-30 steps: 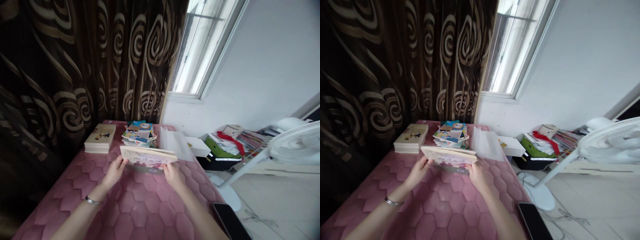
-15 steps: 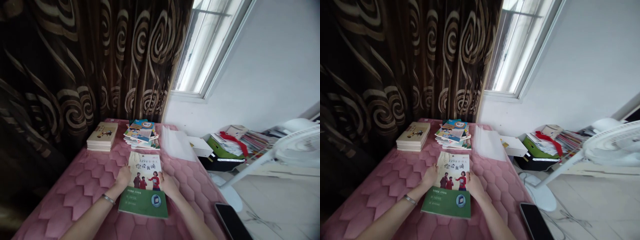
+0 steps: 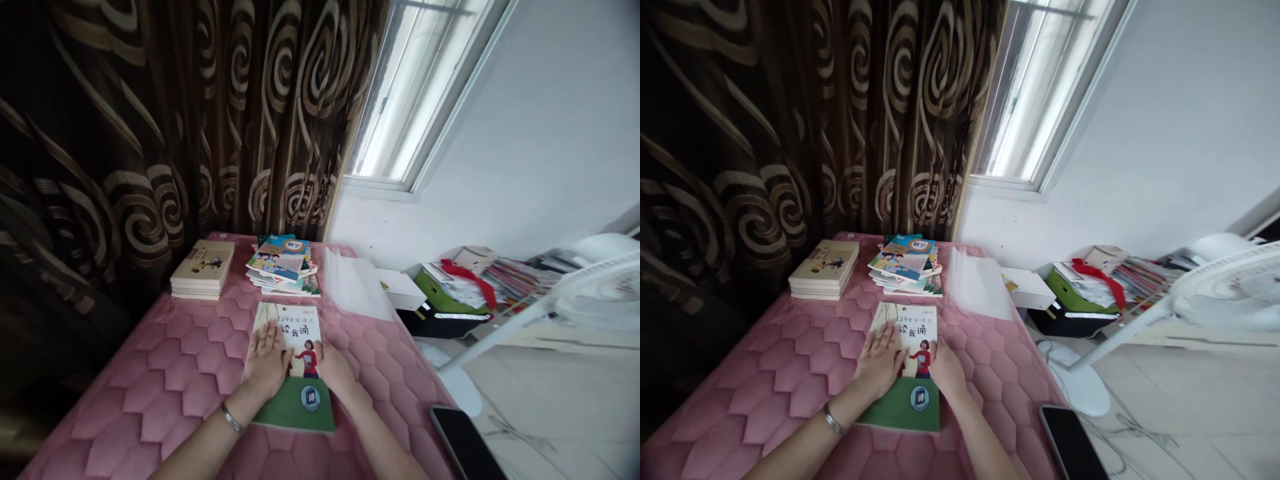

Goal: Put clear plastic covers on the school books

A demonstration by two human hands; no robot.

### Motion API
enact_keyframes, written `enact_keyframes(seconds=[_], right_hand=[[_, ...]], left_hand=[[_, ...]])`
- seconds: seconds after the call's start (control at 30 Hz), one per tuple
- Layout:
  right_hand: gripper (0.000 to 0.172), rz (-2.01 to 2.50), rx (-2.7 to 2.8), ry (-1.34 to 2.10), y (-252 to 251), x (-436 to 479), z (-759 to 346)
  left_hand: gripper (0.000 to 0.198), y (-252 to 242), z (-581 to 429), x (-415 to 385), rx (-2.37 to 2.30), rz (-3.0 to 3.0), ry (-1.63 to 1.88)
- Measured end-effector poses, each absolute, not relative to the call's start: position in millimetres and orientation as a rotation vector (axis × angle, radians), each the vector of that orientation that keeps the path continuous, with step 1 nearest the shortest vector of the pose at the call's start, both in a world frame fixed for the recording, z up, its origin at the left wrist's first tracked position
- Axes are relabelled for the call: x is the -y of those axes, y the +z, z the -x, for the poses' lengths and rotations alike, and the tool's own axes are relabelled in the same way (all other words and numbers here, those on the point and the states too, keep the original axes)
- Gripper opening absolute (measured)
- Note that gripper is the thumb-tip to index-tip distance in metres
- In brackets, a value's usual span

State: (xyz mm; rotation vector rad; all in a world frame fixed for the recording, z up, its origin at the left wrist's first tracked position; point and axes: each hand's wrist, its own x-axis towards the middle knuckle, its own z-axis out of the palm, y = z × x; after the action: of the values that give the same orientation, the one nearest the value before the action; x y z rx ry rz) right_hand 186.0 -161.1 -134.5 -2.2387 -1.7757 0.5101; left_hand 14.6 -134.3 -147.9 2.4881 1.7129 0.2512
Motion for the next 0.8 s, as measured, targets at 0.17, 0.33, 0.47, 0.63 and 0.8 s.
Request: enact_keyframes(seconds=[0.17,0.33,0.47,0.63,0.8], right_hand=[[0.044,2.244,1.696,0.5,-133.1,165.7,-184.6],[0.049,2.239,1.683,0.479,-129.9,189.2,-178.9],[0.049,2.303,1.719,0.447,-127.5,207.2,-173.5],[0.048,2.314,1.728,0.445,-127.0,210.9,-171.7],[0.048,2.216,1.777,0.455,-130.6,213.4,-157.4]], left_hand=[[0.054,-143.5,21.2,132.7,-2.061,-2.398,0.287],[0.043,-140.8,24.2,151.3,-2.233,-2.463,0.356],[0.041,-144.7,23.9,159.7,-2.282,-2.402,0.266],[0.04,-157.2,30.5,160.1,-2.204,-2.466,0.338],[0.04,-168.3,58.9,160.6,-2.256,-2.5,0.44]])
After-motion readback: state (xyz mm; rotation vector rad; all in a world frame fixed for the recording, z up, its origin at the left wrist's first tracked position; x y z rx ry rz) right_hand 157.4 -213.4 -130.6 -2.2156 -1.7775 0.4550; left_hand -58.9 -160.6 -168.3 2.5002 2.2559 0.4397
